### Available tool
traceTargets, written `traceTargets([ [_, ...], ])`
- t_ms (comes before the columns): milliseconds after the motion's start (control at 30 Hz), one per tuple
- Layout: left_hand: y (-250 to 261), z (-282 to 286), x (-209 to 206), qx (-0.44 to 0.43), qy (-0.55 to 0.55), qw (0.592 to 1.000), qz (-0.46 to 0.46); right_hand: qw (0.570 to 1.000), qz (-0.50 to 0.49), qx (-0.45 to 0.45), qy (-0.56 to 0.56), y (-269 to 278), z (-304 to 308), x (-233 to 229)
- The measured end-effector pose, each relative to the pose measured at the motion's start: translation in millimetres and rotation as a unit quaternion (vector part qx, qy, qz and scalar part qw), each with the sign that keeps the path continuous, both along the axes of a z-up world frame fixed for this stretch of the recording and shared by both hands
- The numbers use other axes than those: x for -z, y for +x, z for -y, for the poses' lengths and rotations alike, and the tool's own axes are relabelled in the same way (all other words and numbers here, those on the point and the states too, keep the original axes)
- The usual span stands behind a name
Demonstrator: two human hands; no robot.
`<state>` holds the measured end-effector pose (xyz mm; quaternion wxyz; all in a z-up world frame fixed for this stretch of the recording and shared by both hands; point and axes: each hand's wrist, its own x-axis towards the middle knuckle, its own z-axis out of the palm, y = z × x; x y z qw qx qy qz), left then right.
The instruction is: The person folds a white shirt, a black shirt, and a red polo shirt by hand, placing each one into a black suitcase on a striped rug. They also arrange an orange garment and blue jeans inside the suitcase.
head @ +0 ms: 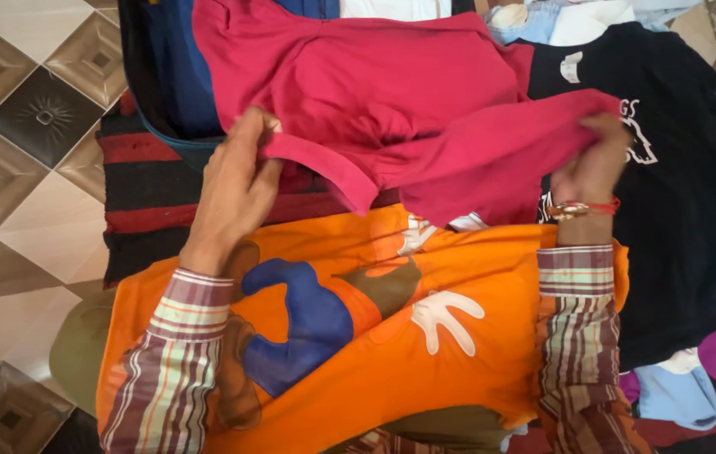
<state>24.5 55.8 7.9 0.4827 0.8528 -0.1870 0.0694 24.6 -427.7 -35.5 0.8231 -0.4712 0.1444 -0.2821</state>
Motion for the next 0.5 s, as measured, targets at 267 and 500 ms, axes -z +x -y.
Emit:
traceTargets([
  [267, -7, 12, -14, 0.103, -0.082, 0.989, -0.063, 0.753, -0.034, 0.064, -0.654, -19, -97, -29],
  [500, -8, 26, 4, 0.174, -0.207, 0.952, -0.143, 0.674, 0.035, -0.297, -0.676, -42, -198, -31],
])
